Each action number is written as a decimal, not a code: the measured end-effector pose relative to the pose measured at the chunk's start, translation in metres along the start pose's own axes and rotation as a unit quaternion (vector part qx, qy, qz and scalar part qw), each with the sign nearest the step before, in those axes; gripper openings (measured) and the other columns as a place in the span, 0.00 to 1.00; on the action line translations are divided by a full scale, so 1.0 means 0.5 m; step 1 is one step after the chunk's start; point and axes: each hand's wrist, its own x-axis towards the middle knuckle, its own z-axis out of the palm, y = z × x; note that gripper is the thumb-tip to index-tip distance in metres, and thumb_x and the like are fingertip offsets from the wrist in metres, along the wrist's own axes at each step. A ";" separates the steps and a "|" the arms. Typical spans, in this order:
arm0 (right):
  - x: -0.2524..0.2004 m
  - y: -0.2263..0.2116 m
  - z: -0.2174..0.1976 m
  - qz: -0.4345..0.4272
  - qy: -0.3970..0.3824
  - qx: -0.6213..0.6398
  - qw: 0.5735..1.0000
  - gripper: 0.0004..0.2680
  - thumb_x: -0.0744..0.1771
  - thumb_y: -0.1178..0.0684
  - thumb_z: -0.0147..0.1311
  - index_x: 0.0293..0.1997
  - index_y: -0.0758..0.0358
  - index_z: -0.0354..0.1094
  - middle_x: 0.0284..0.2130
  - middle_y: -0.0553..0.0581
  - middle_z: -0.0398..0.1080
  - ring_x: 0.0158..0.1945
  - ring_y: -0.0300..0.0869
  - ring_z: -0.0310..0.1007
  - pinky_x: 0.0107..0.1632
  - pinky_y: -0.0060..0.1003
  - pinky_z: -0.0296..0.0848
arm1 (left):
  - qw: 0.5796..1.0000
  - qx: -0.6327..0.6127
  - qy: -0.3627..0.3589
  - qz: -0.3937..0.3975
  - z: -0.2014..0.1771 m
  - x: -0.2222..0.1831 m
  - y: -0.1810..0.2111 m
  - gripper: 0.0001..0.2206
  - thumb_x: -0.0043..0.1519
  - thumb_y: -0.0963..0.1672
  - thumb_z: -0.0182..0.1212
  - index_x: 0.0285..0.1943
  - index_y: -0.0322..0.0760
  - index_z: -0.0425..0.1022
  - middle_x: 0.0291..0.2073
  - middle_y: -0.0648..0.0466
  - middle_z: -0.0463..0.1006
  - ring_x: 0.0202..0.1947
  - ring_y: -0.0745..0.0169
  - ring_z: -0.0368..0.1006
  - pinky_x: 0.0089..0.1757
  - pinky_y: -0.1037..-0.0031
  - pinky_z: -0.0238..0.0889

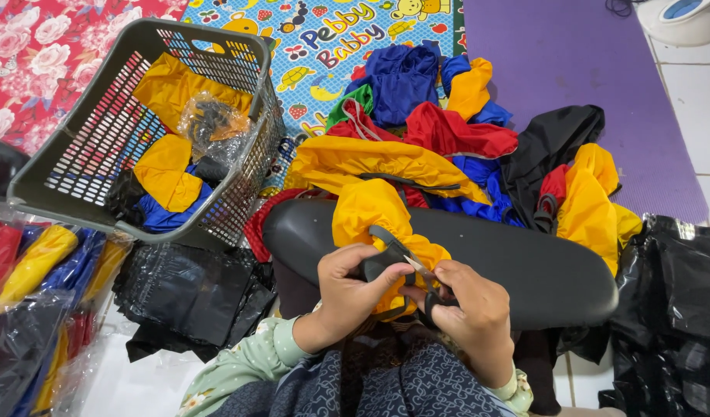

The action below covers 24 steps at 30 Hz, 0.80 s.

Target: Packing fabric tire covers into plastic bags and trimming excess threads with scissors.

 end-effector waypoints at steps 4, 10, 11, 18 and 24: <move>-0.008 0.008 0.003 0.000 -0.007 0.003 1.000 0.17 0.60 0.47 0.75 0.38 0.67 0.69 0.34 0.54 0.75 0.27 0.36 0.72 0.34 0.33 0.76 | 1.000 -0.002 -0.008 -0.008 0.001 -0.004 -0.006 0.09 0.54 0.45 0.76 0.27 0.36 0.81 0.20 0.59 0.78 0.22 0.75 0.69 0.26 0.79 0.63; -0.008 0.012 0.001 0.015 -0.016 0.022 1.000 0.17 0.59 0.46 0.75 0.36 0.66 0.69 0.32 0.54 0.74 0.25 0.35 0.70 0.32 0.32 0.74 | 1.000 -0.001 -0.003 0.001 0.000 -0.005 -0.009 0.10 0.54 0.45 0.76 0.27 0.37 0.80 0.20 0.59 0.77 0.22 0.74 0.69 0.26 0.78 0.62; -0.012 0.016 0.003 0.006 -0.013 0.013 1.000 0.18 0.58 0.45 0.76 0.37 0.66 0.69 0.34 0.54 0.75 0.29 0.37 0.74 0.36 0.33 0.76 | 1.000 0.000 -0.003 0.000 0.001 -0.004 -0.009 0.10 0.54 0.45 0.76 0.26 0.37 0.80 0.19 0.59 0.76 0.21 0.74 0.67 0.26 0.78 0.61; -0.018 0.025 0.010 0.001 -0.015 0.013 1.000 0.17 0.60 0.47 0.75 0.37 0.66 0.69 0.32 0.54 0.74 0.24 0.34 0.67 0.31 0.31 0.73 | 1.000 0.010 -0.011 -0.014 0.005 -0.006 -0.003 0.09 0.52 0.45 0.77 0.29 0.36 0.81 0.23 0.58 0.81 0.25 0.74 0.73 0.29 0.79 0.66; -0.024 0.034 0.020 -0.023 -0.028 0.011 0.999 0.10 0.63 0.55 0.70 0.37 0.67 0.71 0.35 0.57 0.75 0.36 0.42 0.79 0.37 0.35 0.78 | 1.000 0.002 -0.014 -0.014 0.005 -0.004 0.002 0.08 0.54 0.44 0.75 0.29 0.36 0.82 0.24 0.56 0.82 0.26 0.71 0.76 0.30 0.78 0.68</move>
